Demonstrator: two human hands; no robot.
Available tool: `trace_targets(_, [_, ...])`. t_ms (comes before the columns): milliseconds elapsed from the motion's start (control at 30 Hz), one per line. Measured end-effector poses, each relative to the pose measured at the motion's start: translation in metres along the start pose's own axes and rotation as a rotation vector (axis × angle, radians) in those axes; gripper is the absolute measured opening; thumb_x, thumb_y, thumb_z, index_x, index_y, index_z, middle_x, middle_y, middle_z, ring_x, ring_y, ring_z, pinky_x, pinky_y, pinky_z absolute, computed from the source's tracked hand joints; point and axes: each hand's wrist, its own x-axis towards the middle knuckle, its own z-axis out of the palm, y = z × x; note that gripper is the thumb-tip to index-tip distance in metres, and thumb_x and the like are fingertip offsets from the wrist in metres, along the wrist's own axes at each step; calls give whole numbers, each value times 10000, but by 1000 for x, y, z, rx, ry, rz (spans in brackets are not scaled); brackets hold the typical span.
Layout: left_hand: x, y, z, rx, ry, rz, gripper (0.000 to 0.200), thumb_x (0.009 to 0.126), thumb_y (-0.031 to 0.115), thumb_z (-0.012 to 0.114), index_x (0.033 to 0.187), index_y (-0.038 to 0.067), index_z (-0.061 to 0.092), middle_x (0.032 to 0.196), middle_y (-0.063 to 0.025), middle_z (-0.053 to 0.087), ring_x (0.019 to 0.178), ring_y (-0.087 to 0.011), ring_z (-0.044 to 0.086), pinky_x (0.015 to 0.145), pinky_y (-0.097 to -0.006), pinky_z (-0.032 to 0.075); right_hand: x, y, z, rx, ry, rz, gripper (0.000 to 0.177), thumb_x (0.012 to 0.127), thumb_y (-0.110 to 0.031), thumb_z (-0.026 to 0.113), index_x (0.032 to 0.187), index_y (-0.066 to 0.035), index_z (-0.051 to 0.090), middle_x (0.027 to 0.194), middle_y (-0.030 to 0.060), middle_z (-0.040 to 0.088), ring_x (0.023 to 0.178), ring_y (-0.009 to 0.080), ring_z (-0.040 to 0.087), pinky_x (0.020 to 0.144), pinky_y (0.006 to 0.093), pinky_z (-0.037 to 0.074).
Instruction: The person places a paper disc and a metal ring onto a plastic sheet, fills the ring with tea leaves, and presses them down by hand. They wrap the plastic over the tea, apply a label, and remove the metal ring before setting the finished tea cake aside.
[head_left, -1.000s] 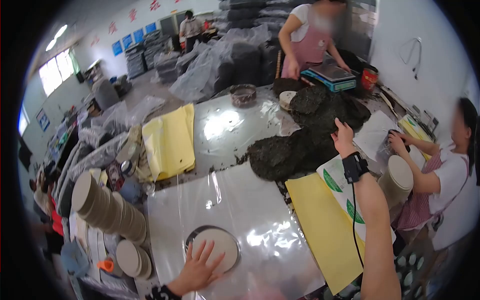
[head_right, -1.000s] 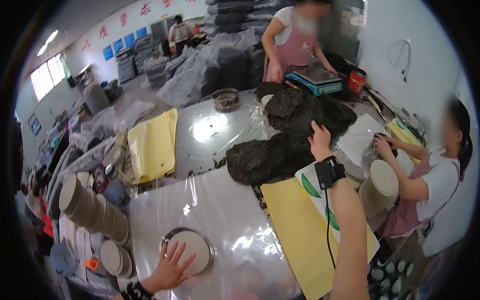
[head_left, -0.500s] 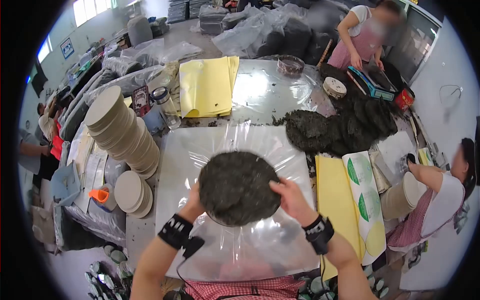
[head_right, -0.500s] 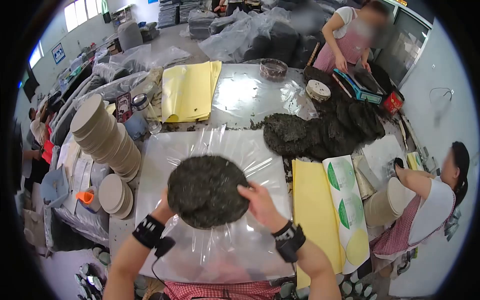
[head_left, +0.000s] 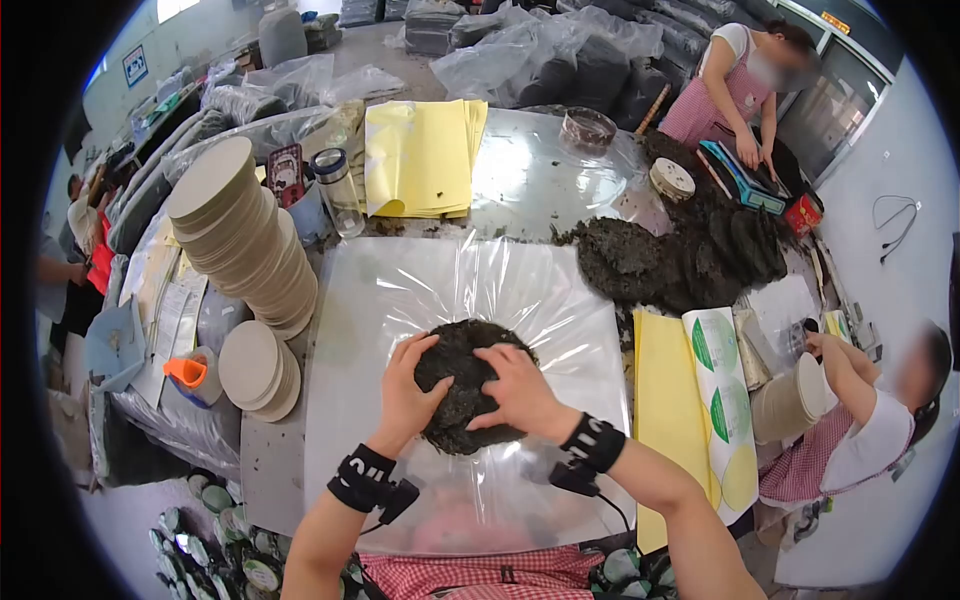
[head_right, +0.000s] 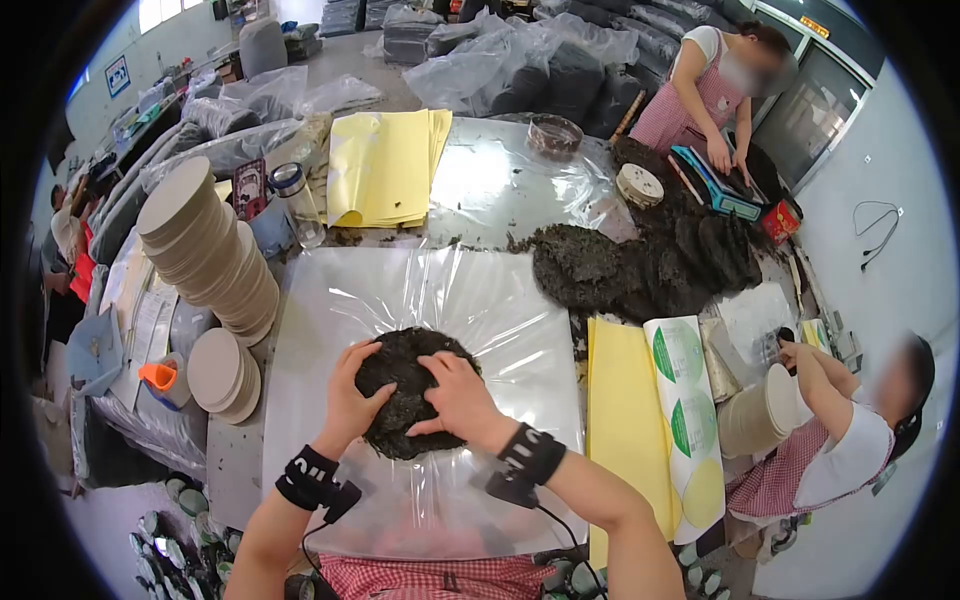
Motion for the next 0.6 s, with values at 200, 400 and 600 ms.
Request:
trace_targets(200, [7,-4,10,120,-11,4,566,694,-43,731,1240,55,619,1277,-170,578,1197,-377,565,1029,-443,472,9,1,2,-47,-97,12,778,602,-626,829,952,54,690,1355,248,516,1264,411,448,1054,485,398])
trace_targets(400, [15,3,20,553,-180,63,622,663,-91,676,1253,73,567,1305,-136,540,1187,-378,530,998,-435,441,16,-3,9,-73,-123,83,1030,507,-576,896,1195,97,529,1319,259,498,1197,380,487,986,421,449])
trace_targets(600, [43,27,-13,708,-595,290,781,615,132,891,1277,-21,506,1304,-195,528,1165,-356,603,945,-398,521,17,-8,25,-158,-75,127,1235,371,-532,935,1297,122,446,1263,224,500,1186,377,492,1050,434,441])
